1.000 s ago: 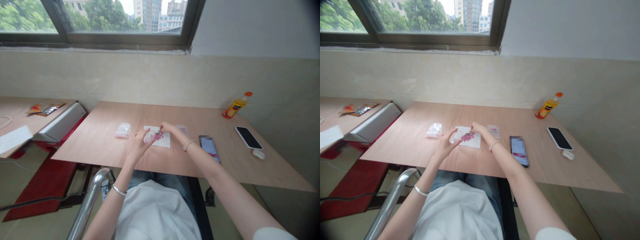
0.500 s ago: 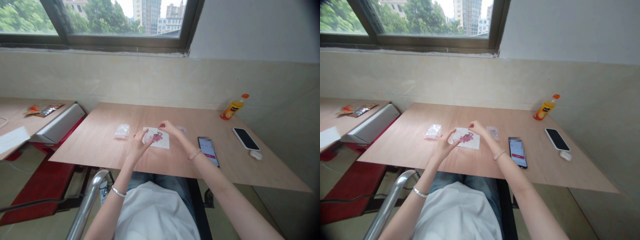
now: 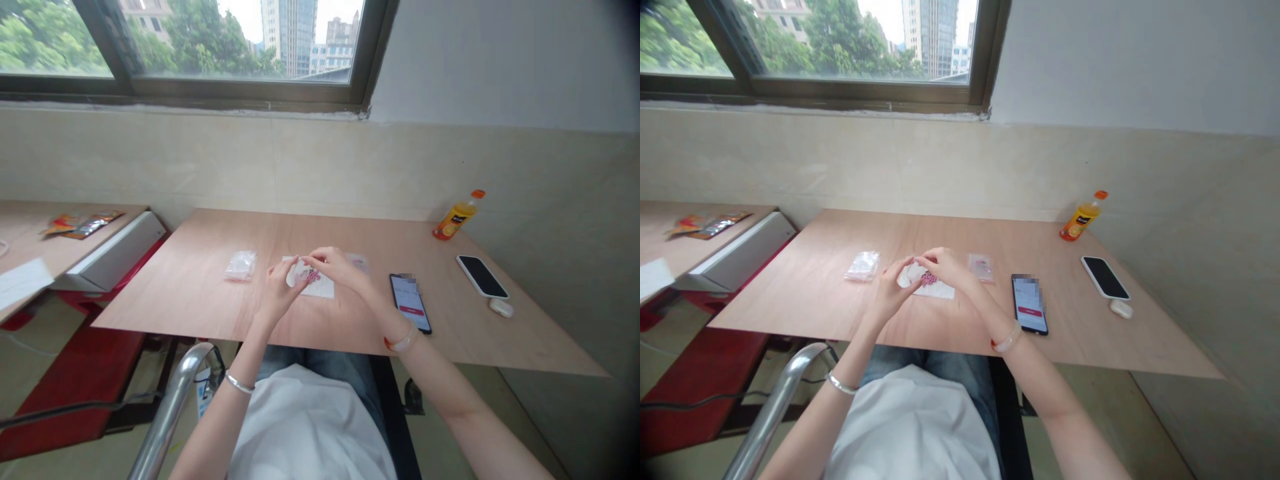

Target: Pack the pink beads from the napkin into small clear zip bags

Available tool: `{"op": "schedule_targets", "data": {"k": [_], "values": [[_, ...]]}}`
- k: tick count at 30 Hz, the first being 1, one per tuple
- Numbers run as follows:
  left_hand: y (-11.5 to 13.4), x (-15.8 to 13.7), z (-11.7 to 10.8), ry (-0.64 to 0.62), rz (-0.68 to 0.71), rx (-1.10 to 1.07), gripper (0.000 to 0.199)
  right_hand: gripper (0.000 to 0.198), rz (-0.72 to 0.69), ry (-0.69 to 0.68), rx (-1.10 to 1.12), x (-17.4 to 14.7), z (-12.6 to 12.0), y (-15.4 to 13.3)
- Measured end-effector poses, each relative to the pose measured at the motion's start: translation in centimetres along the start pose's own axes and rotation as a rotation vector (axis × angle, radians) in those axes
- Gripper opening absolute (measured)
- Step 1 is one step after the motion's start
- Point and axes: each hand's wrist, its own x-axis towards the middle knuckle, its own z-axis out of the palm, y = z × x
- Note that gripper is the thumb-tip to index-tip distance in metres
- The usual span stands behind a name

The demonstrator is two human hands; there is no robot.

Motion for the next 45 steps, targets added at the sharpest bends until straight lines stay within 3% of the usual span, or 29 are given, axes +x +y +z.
{"op": "schedule_targets", "data": {"k": [2,7,10,13,16,19,23,33,39,45], "values": [[-0.1,0.0,0.1,0.003,-0.015,-0.022,0.044,0.041,0.001,-0.064,0.076,-0.5,-0.2,-0.3],[-0.1,0.3,0.1,-0.008,-0.039,-0.091,0.047,0.021,-0.046,-0.205,0.119,-1.5,-0.2,-1.2],[0.2,0.3,-0.1,-0.007,-0.046,-0.159,0.055,0.015,-0.015,-0.155,0.109,-1.7,-0.4,-1.4],[0.1,0.3,-0.4,0.022,-0.142,-0.361,0.062,0.014,0.007,-0.108,0.121,-2.0,-0.8,-1.1],[-0.3,0.4,-0.8,0.005,-0.309,-0.634,0.049,0.015,0.021,-0.079,0.2,-2.4,-1.3,-0.9],[-0.4,0.8,-1.4,-0.052,-0.362,-0.763,0.033,0.019,0.039,-0.022,0.329,-3.0,-1.4,-0.9],[0.5,1.1,-2.0,-0.059,-0.315,-0.786,0.023,0.016,0.035,0.066,0.402,-3.6,-0.9,-1.0],[1.9,1.1,-2.6,-0.048,-0.304,-0.747,0.024,0.023,0.028,0.214,0.407,-4.7,-1.2,-2.0],[2.5,1.0,-2.7,-0.011,-0.297,-0.714,0.023,0.026,0.026,0.222,0.455,-4.9,-1.7,-2.8],[3.8,1.2,-3.5,-0.04,-0.302,-0.758,0.022,0.041,0.027,0.122,0.602,-5.1,-1.2,-3.0]]}}
